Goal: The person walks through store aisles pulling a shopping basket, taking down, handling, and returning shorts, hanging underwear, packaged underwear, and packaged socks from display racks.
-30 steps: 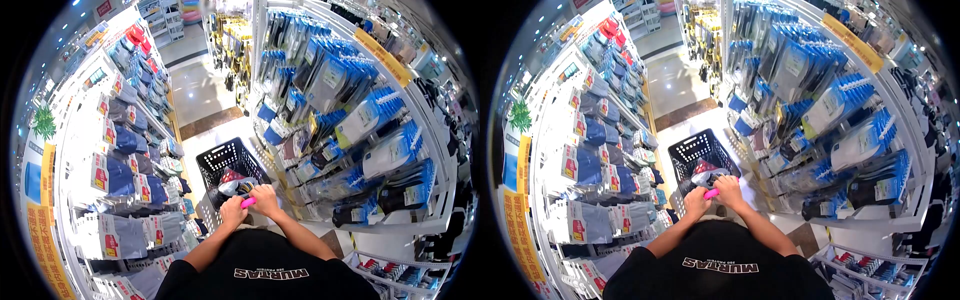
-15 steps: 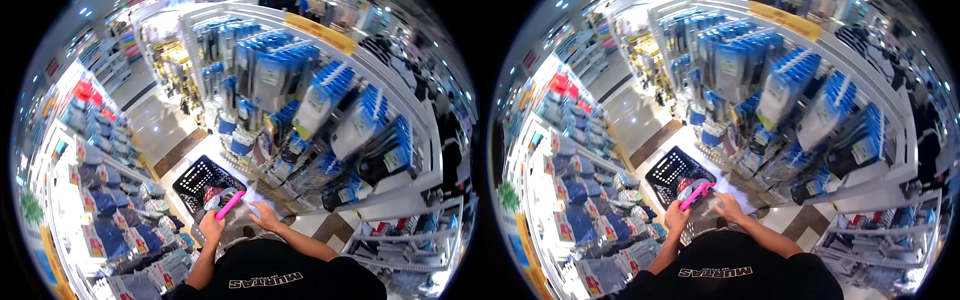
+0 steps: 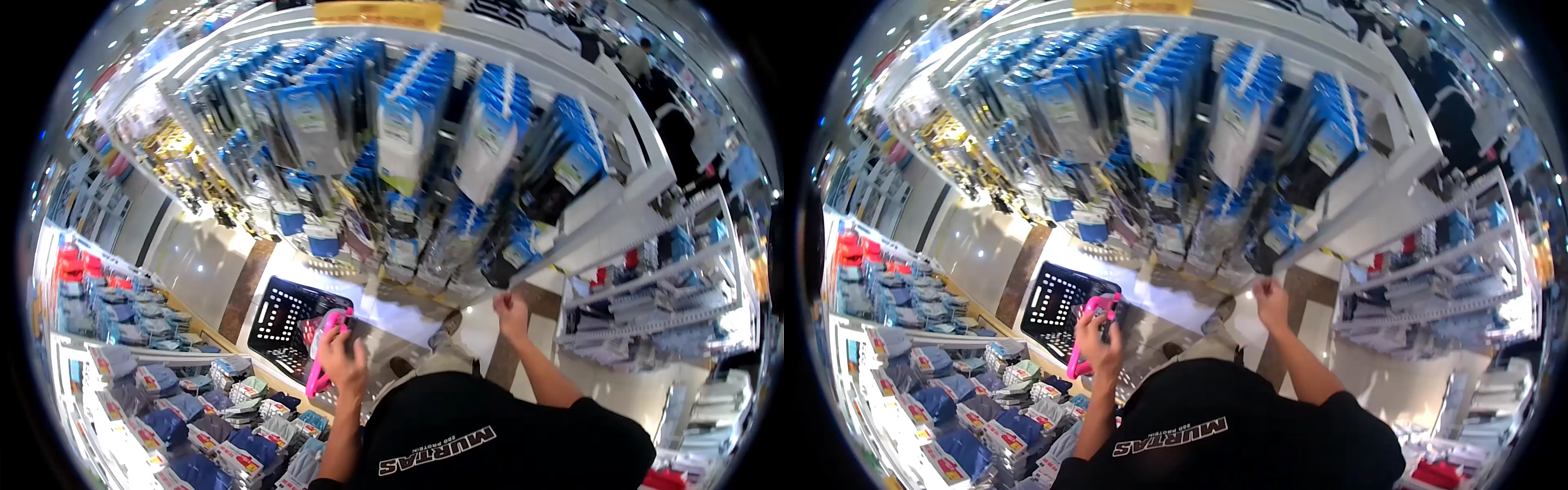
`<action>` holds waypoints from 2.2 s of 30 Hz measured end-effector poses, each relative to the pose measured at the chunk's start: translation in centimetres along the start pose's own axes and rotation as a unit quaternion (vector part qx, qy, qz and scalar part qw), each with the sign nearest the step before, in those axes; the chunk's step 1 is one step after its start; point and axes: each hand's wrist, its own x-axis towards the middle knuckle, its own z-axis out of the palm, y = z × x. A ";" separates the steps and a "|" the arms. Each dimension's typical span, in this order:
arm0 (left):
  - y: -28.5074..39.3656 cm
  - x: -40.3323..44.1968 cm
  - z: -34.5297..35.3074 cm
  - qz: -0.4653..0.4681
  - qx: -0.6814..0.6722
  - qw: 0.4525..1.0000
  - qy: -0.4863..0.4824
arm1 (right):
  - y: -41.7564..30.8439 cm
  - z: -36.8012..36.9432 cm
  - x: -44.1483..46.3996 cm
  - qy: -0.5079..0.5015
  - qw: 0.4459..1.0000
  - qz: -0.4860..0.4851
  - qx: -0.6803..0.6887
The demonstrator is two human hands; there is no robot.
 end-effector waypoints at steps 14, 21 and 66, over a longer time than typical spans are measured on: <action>-4.3 -8.0 8.8 -0.207 -0.215 0.877 -0.377 | -2.8 -2.4 6.2 0.217 0.976 -0.008 0.028; -5.7 -8.3 8.2 -0.207 -0.179 0.901 -0.337 | -1.7 -1.5 8.2 0.149 0.984 0.047 0.080; 9.1 -2.2 4.7 -0.193 -0.443 0.760 -0.434 | -10.6 1.2 -2.5 -0.152 0.871 0.196 0.424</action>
